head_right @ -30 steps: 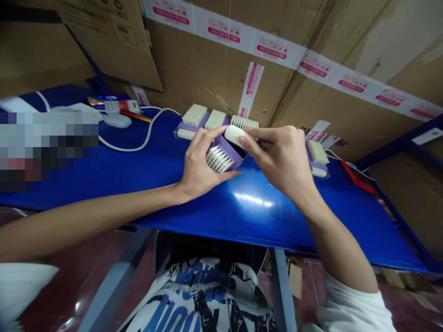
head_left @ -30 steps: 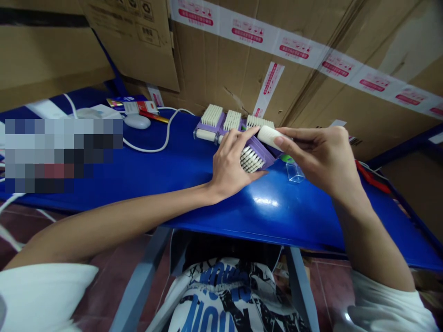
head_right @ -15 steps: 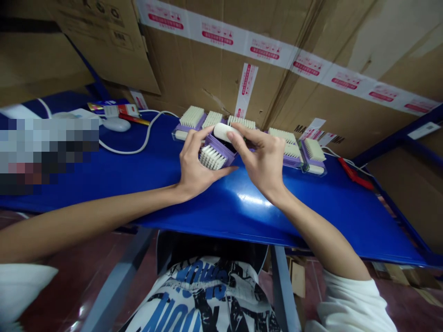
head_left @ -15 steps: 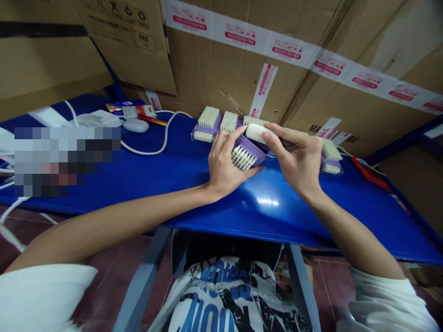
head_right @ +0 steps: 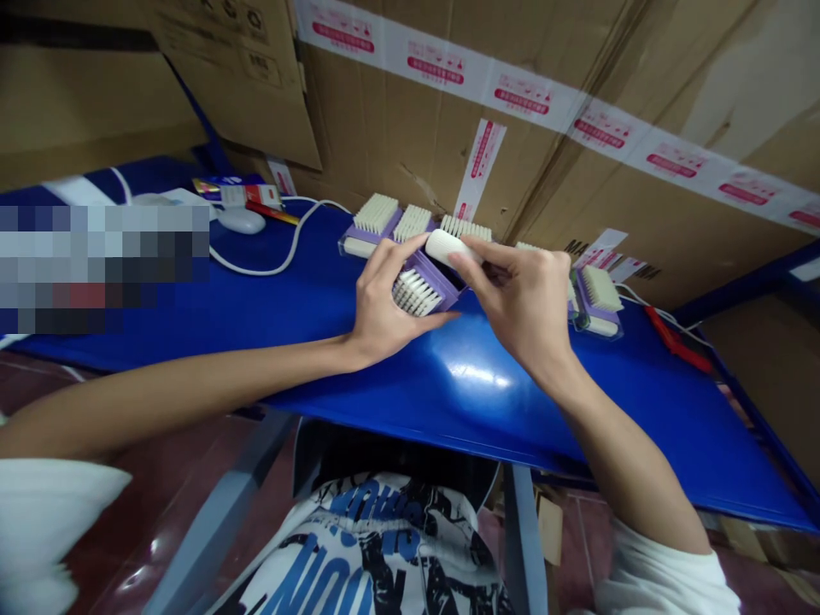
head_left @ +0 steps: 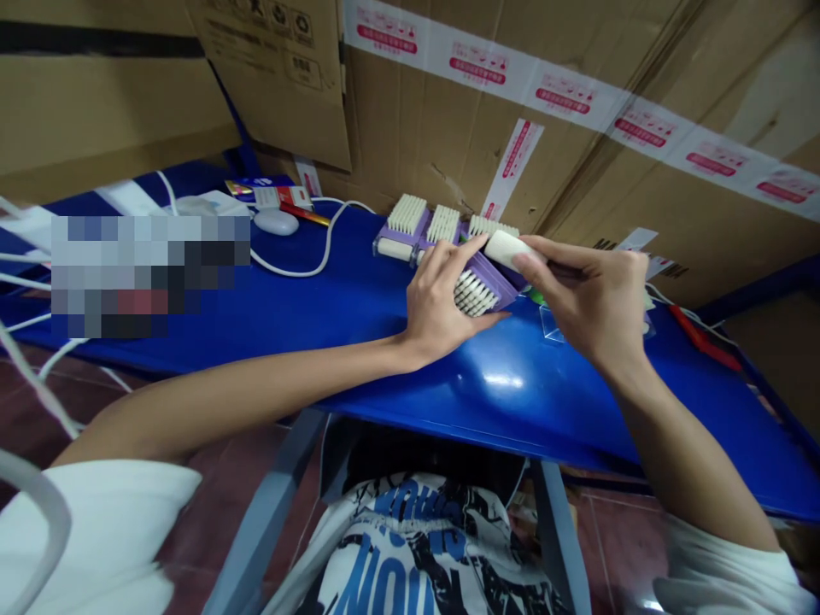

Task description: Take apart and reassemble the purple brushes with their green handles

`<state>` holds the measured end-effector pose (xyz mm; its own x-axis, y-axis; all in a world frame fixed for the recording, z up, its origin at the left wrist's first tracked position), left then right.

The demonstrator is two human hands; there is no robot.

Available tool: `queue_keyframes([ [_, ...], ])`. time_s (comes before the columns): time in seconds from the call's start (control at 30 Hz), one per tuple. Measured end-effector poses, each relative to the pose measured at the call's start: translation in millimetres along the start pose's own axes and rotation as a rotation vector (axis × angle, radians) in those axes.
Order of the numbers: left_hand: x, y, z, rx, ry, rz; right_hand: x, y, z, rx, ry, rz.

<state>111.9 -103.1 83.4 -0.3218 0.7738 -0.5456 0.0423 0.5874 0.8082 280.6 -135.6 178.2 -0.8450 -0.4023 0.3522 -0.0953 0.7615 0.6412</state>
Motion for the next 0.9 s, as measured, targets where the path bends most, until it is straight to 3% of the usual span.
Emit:
queue_keyframes([
  [0.2,7.3,-0.4,4.8,-0.024,-0.024,-0.014,0.0,-2.5,10.4,-0.042,0.030,-0.021],
  [0.3,13.1,3.2,5.1,0.008,-0.056,-0.020,-0.2,-3.7,18.6,0.003,0.079,-0.044],
  [0.5,-7.2,35.7,-16.6,0.205,-0.132,0.135,-3.6,-5.9,30.4,0.191,0.127,-0.051],
  [0.67,-14.8,63.0,-31.9,0.309,-0.139,0.245,-8.0,-9.0,36.9,0.191,0.205,0.013],
  [0.9,-14.7,76.1,-28.4,0.393,-0.204,0.305,-0.5,-13.5,39.9,0.136,0.244,-0.096],
])
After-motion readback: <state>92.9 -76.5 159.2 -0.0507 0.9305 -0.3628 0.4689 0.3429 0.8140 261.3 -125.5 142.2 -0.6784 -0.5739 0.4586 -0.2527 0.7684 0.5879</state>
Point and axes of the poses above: each hand's wrist, its own y-axis towards the middle knuckle, its own z-axis out of the palm, x = y × z, the point moved 9 cm from there along y, towards the middle knuckle, and after that the axes turned 8 degrees about -y, right-handed, at the moved point
